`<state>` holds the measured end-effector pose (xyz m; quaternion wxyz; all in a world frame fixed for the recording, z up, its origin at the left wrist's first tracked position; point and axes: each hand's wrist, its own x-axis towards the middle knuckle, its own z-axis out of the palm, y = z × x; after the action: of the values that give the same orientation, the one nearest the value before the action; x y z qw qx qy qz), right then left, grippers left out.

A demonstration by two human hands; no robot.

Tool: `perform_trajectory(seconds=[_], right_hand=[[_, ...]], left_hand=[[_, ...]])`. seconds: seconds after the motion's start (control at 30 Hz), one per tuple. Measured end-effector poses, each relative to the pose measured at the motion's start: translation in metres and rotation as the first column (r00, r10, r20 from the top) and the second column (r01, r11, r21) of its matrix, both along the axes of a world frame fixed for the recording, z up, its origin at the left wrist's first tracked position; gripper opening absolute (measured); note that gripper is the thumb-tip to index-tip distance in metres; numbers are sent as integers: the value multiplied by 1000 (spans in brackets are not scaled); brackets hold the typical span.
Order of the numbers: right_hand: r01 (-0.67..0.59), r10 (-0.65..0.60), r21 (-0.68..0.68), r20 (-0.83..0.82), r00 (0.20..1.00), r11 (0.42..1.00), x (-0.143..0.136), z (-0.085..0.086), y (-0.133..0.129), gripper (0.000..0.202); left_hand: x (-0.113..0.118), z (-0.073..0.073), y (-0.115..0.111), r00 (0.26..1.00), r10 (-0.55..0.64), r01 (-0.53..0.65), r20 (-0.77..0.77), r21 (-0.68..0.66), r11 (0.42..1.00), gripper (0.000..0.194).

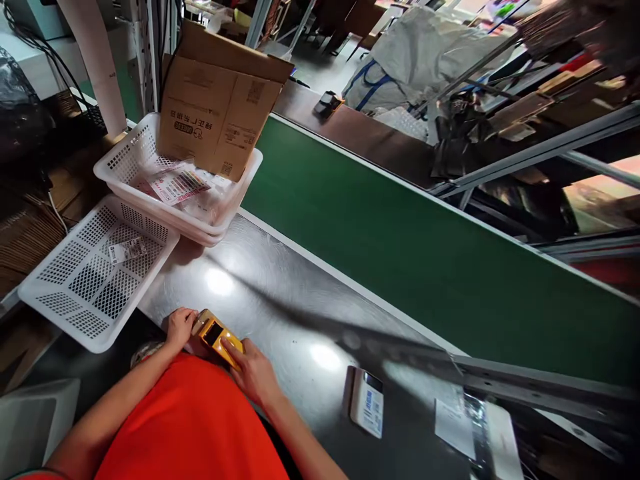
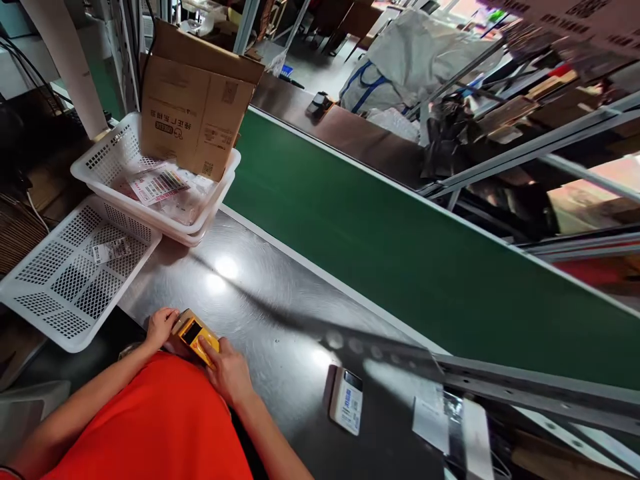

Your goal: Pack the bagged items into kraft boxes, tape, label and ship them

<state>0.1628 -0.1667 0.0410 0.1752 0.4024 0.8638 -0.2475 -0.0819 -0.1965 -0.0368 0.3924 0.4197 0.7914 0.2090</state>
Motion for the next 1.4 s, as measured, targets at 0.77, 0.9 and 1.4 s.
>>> perform_trajectory(seconds=[0.77, 0.9, 1.4], right_hand=[[10, -9, -46, 12, 1000, 999, -16, 30, 7, 60], [76, -72, -59, 59, 996, 995, 14, 40, -2, 54], [209, -194, -162, 100, 976, 965, 118, 31, -39, 67]], left_hand=[[15, 22, 42, 925, -312, 269, -218, -203, 941, 58], [15, 31, 47, 903, -355, 295, -243, -253, 921, 62], [12, 31, 51, 839, -423, 328, -341, -303, 895, 63]])
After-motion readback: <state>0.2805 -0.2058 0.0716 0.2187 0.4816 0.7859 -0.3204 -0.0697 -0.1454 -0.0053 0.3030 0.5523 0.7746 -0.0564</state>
